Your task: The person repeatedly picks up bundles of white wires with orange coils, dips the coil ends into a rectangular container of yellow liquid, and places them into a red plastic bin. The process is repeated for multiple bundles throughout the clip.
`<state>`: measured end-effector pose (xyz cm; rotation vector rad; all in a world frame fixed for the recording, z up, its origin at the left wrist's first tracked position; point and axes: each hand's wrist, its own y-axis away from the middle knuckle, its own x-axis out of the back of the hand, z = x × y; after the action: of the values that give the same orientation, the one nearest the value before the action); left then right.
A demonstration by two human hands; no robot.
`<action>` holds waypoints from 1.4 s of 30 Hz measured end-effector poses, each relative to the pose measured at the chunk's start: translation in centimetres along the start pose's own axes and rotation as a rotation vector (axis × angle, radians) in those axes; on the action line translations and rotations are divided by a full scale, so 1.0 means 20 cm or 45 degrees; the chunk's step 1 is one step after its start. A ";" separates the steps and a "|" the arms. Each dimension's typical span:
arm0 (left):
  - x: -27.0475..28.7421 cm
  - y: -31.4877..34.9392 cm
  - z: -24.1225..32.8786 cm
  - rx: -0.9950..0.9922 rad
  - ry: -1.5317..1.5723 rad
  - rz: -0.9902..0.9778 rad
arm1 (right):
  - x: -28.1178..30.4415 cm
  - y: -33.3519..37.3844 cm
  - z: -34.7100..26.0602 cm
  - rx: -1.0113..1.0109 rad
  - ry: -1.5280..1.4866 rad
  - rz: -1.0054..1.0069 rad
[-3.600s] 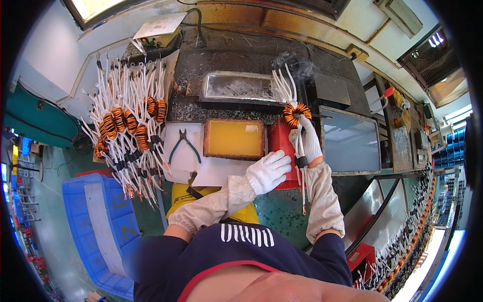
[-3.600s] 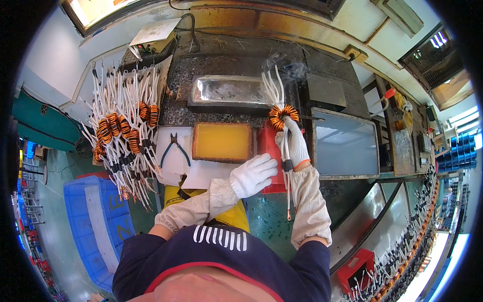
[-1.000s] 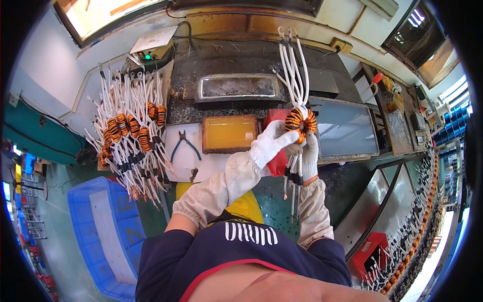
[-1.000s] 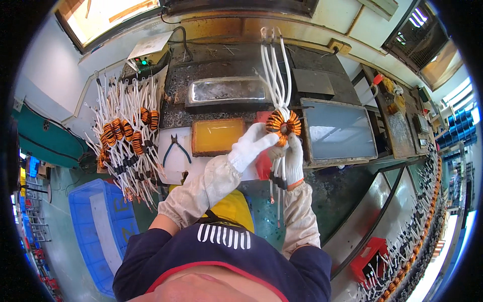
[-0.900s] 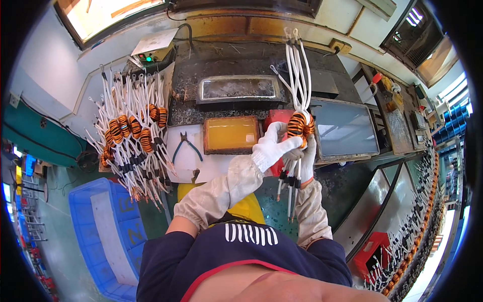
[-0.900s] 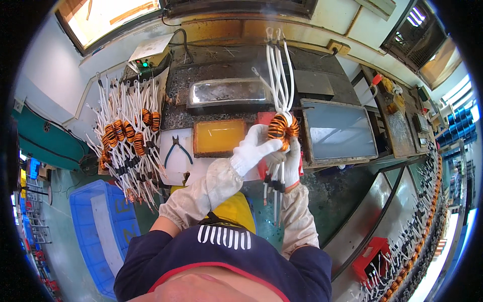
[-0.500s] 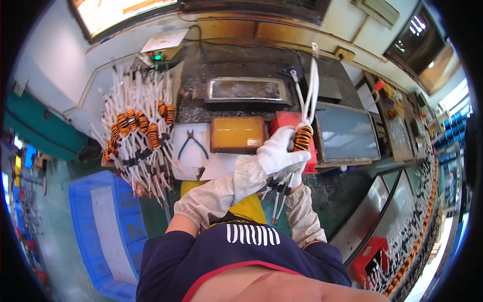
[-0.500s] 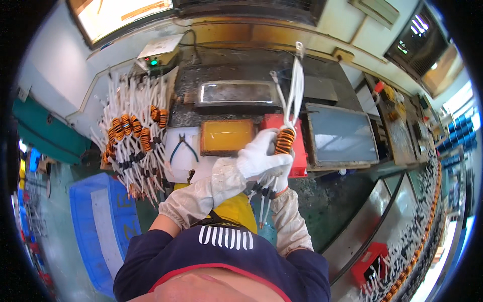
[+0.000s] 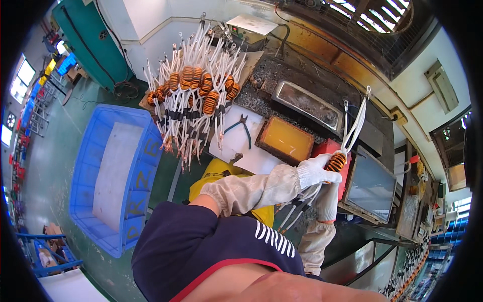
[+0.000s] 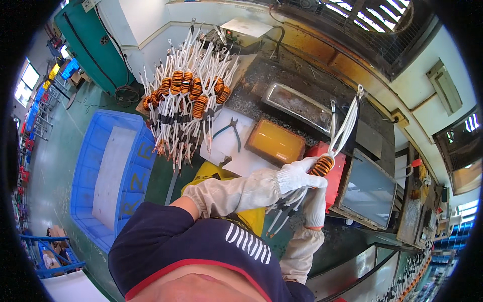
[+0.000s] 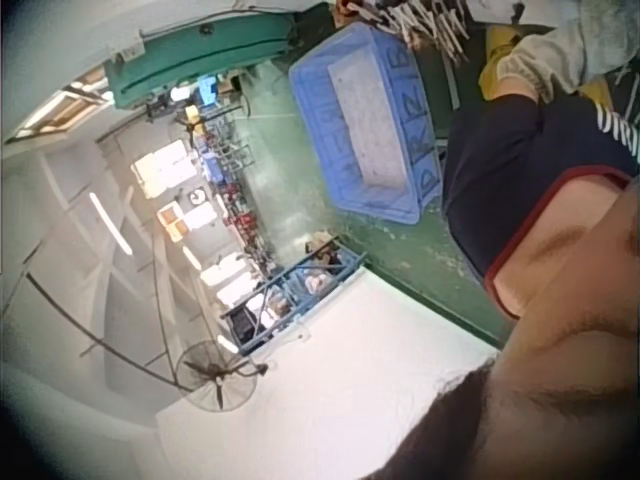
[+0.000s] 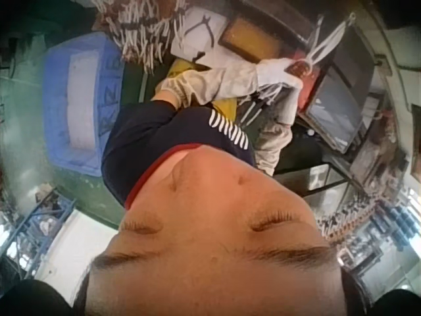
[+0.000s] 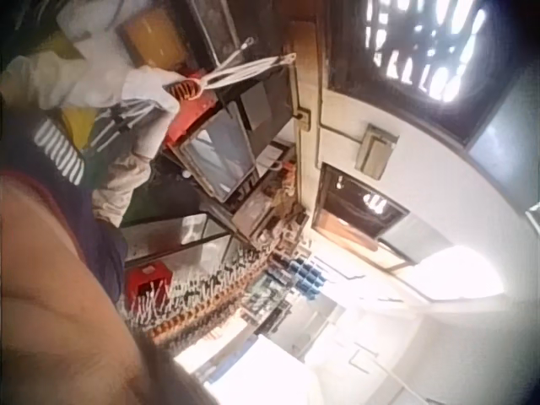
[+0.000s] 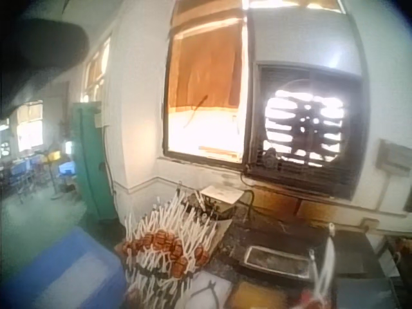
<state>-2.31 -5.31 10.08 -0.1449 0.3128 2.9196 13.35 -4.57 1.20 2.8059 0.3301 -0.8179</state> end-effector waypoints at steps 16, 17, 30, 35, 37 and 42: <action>-0.06 0.01 -0.22 -0.636 -0.654 0.138 | -0.17 0.07 -0.03 0.258 -0.058 0.326; -0.06 0.03 -0.19 -0.669 -0.715 0.108 | -0.16 0.08 -0.04 0.234 -0.007 0.372; 0.01 0.12 -0.22 -0.060 -0.443 -0.292 | 0.07 0.16 -0.10 0.279 -0.730 0.104; -0.09 0.13 -0.41 0.323 0.149 -0.881 | 0.13 0.20 -0.14 0.429 -0.779 -0.008; -0.15 0.13 -0.41 0.167 0.027 -0.965 | 0.20 0.23 -0.14 0.510 -0.693 0.232; -0.31 0.14 -0.47 0.161 0.258 -1.268 | 0.37 0.37 -0.13 0.506 -0.580 0.473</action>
<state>3.91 -11.35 2.16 -0.4324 0.3277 1.8977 22.79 -9.82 0.25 2.7549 -0.4571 -1.5070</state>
